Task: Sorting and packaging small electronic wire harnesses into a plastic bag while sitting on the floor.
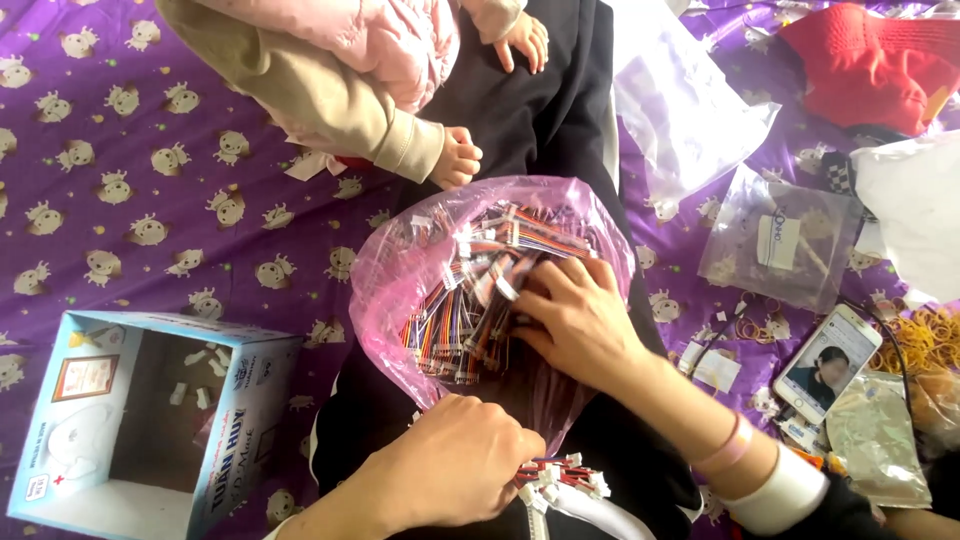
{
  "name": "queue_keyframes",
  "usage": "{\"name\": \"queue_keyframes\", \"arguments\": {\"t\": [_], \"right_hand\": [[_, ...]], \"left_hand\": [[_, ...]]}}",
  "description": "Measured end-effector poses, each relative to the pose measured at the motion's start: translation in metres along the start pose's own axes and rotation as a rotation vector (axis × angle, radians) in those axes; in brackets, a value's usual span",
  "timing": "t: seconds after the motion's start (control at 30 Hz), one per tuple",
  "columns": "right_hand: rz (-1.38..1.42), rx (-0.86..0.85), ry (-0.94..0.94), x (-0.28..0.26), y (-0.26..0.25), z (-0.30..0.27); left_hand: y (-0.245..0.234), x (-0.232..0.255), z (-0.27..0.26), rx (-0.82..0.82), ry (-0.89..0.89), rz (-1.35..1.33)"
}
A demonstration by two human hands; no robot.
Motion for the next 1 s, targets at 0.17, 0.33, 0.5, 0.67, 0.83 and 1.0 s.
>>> {"name": "queue_keyframes", "arguments": {"t": [0.17,0.33,0.5,0.67,0.83,1.0], "right_hand": [[-0.119,-0.001,0.127,0.001,0.010,-0.008],[-0.090,0.054,0.138,0.004,0.002,-0.007],[-0.056,0.147,0.134,0.004,-0.024,-0.015],[-0.048,0.422,0.199,0.017,-0.041,-0.034],[0.311,0.215,0.488,0.054,-0.029,-0.036],[0.535,0.210,0.684,0.066,-0.033,-0.020]], "left_hand": [[0.002,-0.001,0.000,0.021,0.006,-0.009],[-0.003,-0.006,-0.002,-0.021,-0.065,-0.027],[-0.055,-0.028,-0.047,0.340,-0.180,-0.285],[-0.085,-0.054,-0.095,0.962,-0.486,-0.250],[-0.067,-0.103,-0.092,0.644,-0.954,-0.333],[-0.073,-0.084,-0.082,0.651,-0.874,-0.522]]}}
Point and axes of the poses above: each hand's wrist, its own z-axis towards the middle knuckle, its own y-axis out of the palm, x = y × z, the point moved 4 cm from there along z, towards the middle knuckle, and after that the axes turned 8 degrees about -x, right-handed, at the moved point
